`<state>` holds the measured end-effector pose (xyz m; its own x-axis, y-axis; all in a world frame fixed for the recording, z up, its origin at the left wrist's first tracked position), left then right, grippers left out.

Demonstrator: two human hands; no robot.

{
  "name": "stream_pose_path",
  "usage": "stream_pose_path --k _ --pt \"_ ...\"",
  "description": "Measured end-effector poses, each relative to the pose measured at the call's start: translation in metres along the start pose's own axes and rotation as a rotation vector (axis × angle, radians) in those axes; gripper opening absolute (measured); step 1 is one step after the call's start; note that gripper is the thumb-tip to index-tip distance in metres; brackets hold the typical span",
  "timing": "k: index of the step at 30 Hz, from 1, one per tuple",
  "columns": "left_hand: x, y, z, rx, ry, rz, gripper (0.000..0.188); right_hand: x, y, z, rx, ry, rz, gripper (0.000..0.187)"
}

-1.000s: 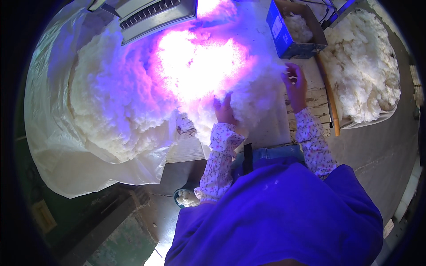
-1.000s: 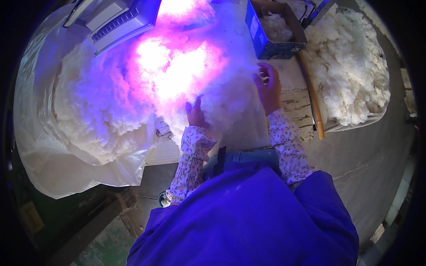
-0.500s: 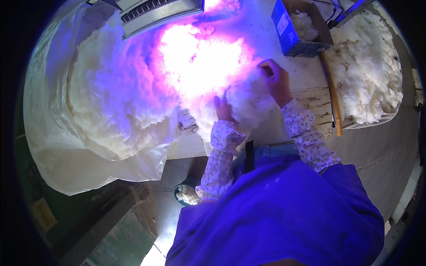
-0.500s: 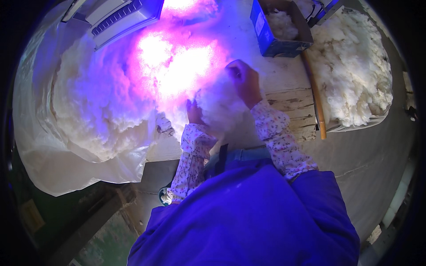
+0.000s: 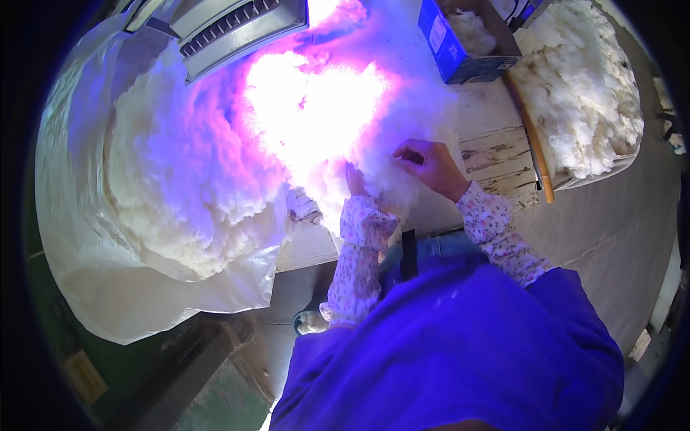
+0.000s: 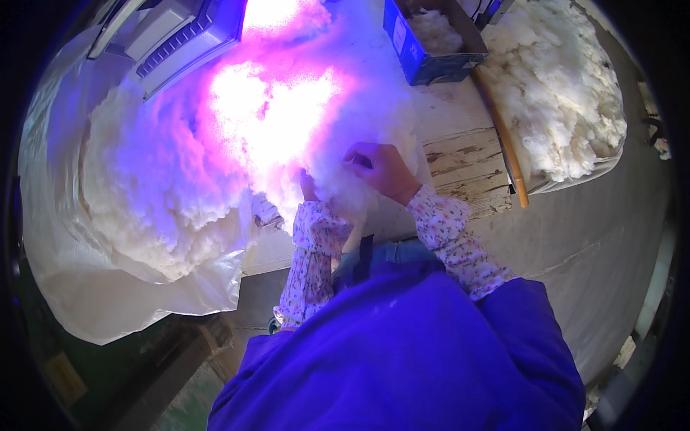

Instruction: The person repeatedly pulls, fluffs, and arranges white cotton fibers on a workbench under a bright light. They occasionally transfer small amounts of cotton into a nearby blue box. The hands remain in frame throughout, manipulating the cotton by hand.

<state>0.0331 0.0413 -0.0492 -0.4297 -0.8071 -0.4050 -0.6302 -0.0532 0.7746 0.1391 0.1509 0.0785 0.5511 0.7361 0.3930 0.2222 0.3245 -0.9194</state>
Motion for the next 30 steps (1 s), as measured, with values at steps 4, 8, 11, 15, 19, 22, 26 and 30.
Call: stream_pose_path --k 4,8,11,15,19,22,26,30 --pt "-0.007 -0.003 0.004 -0.099 -0.033 0.109 0.038 0.011 0.0 0.006 -0.003 0.145 0.086 0.009" --pt "-0.015 -0.003 -0.006 -0.201 -0.009 0.169 0.039 0.038 0.007 0.024 0.02 0.206 0.136 0.007" --pt "-0.025 -0.009 -0.019 -0.023 -0.034 -0.049 0.044 0.049 0.022 0.043 -0.044 0.162 0.05 0.007" --pt "-0.036 -0.01 -0.033 -0.06 -0.124 0.1 0.048 0.047 0.053 0.058 -0.01 0.059 -0.154 0.018" --pt "-0.044 -0.012 -0.045 -0.185 -0.048 0.331 0.045 0.036 0.091 0.059 -0.097 -0.02 -0.206 0.032" --pt "-0.054 -0.011 -0.053 -0.232 0.076 0.647 0.046 0.026 0.109 0.05 -0.125 -0.108 -0.204 0.041" --pt "-0.081 0.009 -0.067 -0.665 0.302 1.207 0.048 0.016 0.112 0.034 0.0 -0.244 -0.357 0.049" --pt "-0.102 0.029 -0.057 -0.837 0.376 1.107 0.055 0.013 0.109 0.025 0.129 -0.257 -0.514 0.043"
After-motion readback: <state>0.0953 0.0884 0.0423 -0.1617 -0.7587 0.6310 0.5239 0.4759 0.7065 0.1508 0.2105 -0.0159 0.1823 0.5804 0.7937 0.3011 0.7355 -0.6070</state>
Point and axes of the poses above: each hand's wrist, its own z-axis towards the middle knuckle, its own x-axis out of the back of the hand, y = z × x, the point moved 3 cm from there along z, towards the middle knuckle, and after that the axes turned 1 degree about -z, right-handed, at the moved point
